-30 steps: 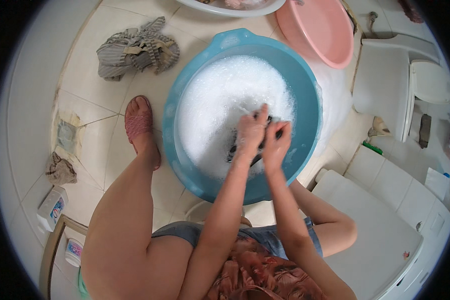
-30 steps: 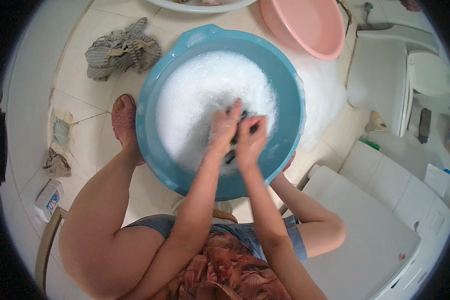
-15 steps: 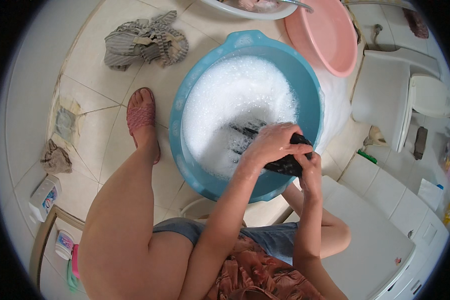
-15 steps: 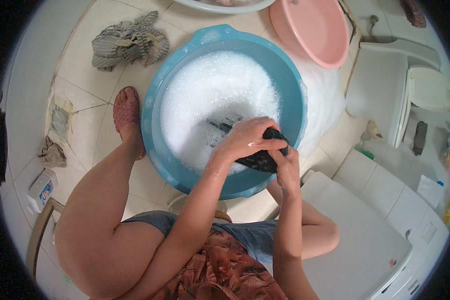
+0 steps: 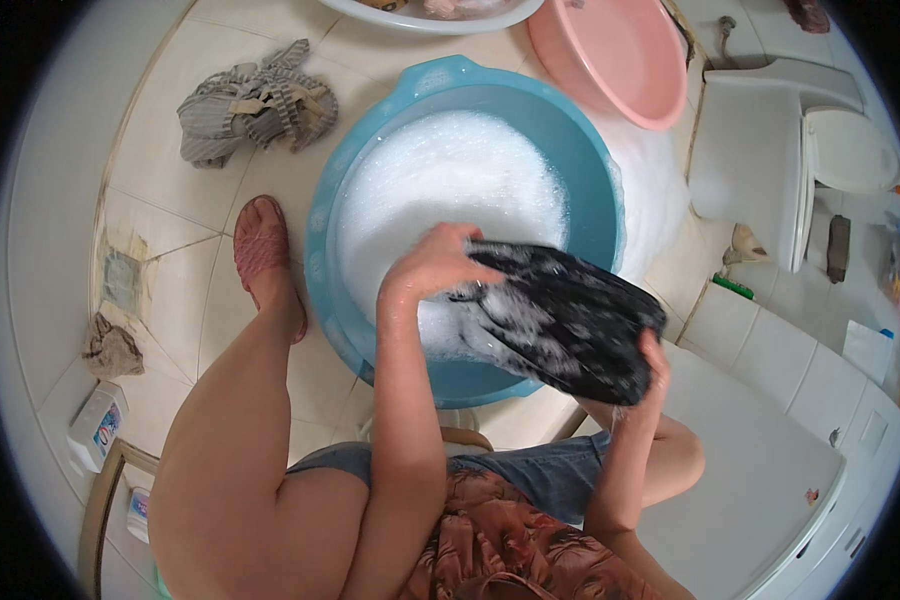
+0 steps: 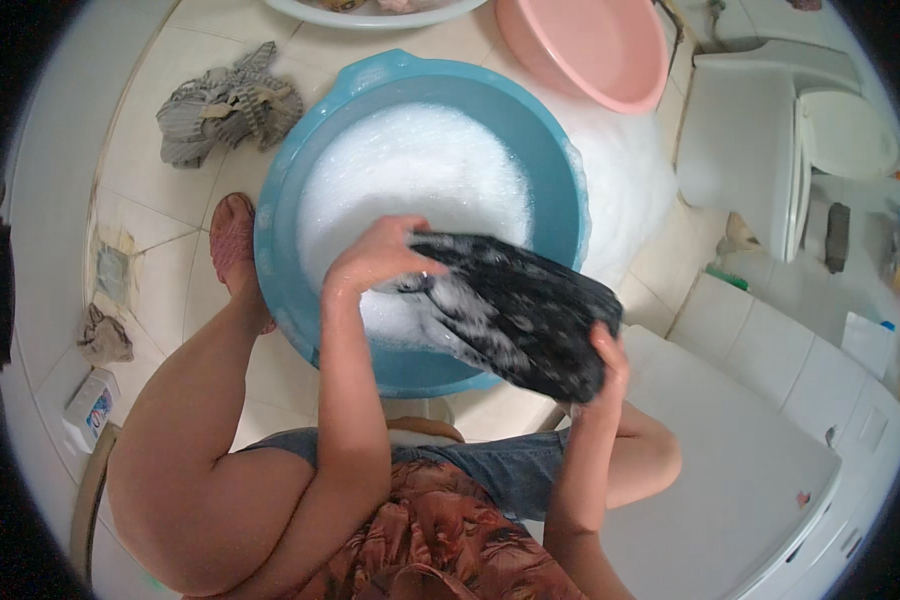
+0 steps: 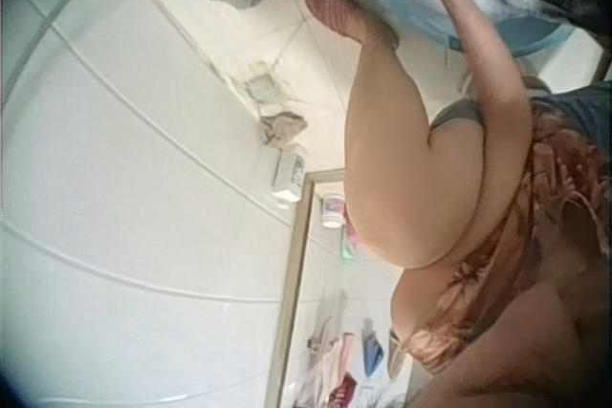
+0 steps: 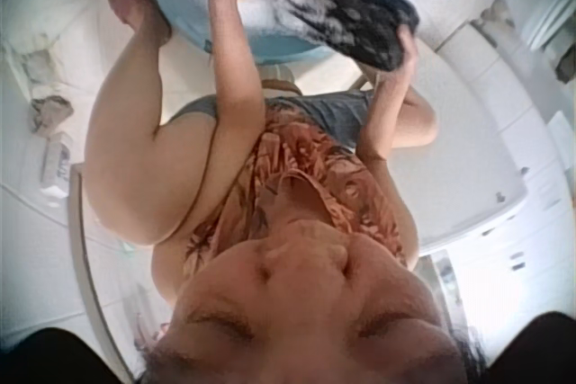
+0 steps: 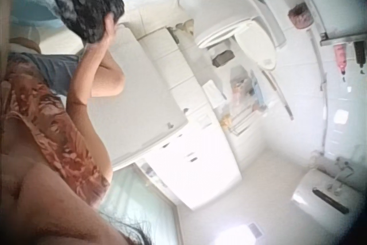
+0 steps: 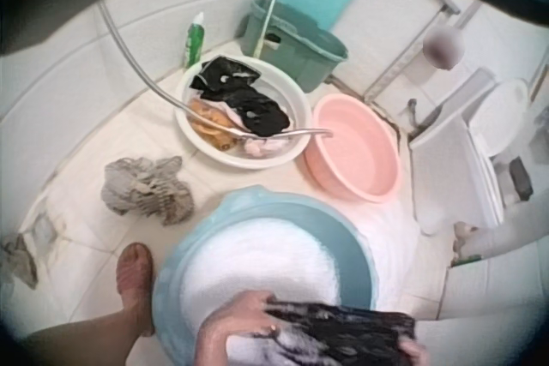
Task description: The person hand-washes clothes by scrubbing, submerging, and wringing a garment in a basin filled with soapy water.
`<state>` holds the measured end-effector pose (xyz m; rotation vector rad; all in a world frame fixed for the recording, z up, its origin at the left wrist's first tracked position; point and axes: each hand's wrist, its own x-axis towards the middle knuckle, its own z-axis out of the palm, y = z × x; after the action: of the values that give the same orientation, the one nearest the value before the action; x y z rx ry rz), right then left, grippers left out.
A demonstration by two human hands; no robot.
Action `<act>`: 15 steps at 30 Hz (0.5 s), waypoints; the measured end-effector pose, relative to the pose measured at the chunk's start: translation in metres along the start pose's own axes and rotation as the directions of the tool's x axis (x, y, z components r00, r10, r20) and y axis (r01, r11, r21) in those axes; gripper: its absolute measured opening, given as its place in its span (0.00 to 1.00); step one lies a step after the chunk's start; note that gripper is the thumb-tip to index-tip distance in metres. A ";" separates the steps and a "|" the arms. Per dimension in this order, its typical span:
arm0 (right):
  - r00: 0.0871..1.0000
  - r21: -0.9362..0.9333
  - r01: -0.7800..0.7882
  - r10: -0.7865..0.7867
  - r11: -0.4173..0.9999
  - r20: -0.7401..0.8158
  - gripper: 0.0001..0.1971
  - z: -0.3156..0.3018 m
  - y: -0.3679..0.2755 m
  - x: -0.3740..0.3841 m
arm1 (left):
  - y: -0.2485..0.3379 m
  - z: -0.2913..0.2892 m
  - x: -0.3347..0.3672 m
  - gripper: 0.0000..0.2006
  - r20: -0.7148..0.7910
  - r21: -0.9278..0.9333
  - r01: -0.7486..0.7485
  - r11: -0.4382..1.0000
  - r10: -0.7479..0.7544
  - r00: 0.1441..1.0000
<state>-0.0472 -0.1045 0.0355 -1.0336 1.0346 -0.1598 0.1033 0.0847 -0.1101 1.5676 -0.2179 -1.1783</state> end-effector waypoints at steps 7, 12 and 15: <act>0.786 -0.786 0.594 -0.332 0.172 0.521 0.32 0.012 0.098 0.146 | -0.028 0.022 0.027 0.29 -0.679 -0.155 0.062 0.986 -0.153 0.718; 0.763 -0.763 0.646 -0.025 -0.007 0.646 0.10 0.058 0.168 0.154 | -0.062 0.033 0.037 0.24 -0.560 -0.116 0.409 0.905 -0.400 0.725; 0.705 -0.685 0.641 0.617 -0.346 0.349 0.17 0.068 0.158 0.167 | -0.108 0.030 0.042 0.25 -0.482 -0.420 0.379 0.825 -0.556 0.677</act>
<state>0.0421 -0.0677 -0.1837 -2.4802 -0.0917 1.5492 0.0543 0.0779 -0.2194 1.6899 0.7988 -0.9760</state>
